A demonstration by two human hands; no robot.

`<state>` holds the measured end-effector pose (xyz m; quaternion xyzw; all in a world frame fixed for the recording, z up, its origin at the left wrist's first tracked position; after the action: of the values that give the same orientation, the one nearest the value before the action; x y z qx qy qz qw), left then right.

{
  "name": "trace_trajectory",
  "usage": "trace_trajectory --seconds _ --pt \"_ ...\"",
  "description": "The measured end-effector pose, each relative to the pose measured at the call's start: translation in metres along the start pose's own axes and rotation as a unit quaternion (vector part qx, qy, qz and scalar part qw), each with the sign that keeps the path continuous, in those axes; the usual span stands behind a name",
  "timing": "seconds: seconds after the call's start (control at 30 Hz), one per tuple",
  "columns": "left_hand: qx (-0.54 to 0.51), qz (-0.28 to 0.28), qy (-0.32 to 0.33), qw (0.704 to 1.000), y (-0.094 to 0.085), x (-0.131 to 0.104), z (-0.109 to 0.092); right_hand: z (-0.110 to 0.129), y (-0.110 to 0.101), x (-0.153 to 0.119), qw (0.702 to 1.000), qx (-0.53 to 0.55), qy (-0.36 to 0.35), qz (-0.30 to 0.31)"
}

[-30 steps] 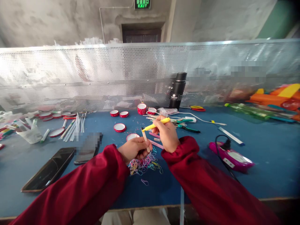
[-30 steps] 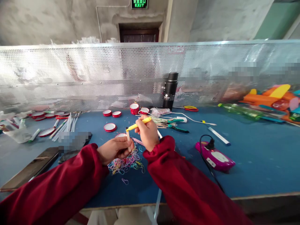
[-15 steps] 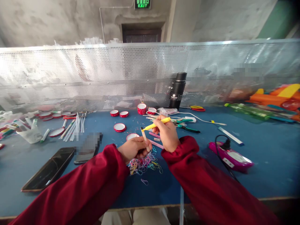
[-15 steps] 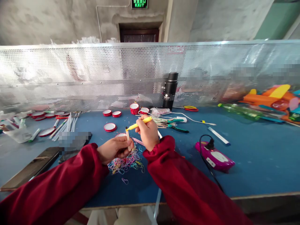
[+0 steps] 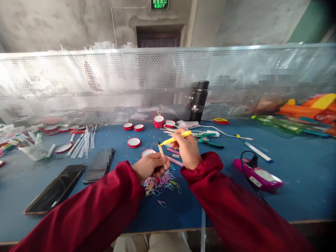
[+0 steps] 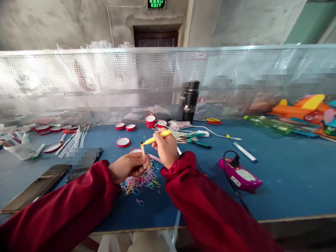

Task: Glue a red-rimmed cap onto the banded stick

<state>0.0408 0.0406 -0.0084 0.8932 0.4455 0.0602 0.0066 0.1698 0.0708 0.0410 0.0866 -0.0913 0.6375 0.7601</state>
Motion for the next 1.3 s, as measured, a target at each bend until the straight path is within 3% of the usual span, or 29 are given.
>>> trace_trajectory --seconds 1.3 --pt "0.001 0.007 -0.003 1.000 0.0010 -0.0009 -0.0004 0.0023 -0.0004 -0.0013 1.000 -0.011 -0.003 -0.010"
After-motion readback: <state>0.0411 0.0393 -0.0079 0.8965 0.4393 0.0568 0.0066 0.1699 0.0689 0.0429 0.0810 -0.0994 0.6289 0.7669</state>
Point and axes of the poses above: each hand's wrist, its own x-axis towards the middle knuckle, its own y-axis out of the palm, z = x × y, the point moved 6 cm from there along x, towards the middle knuckle, and after that the axes turned 14 degrees about y, right-handed, at the moved point
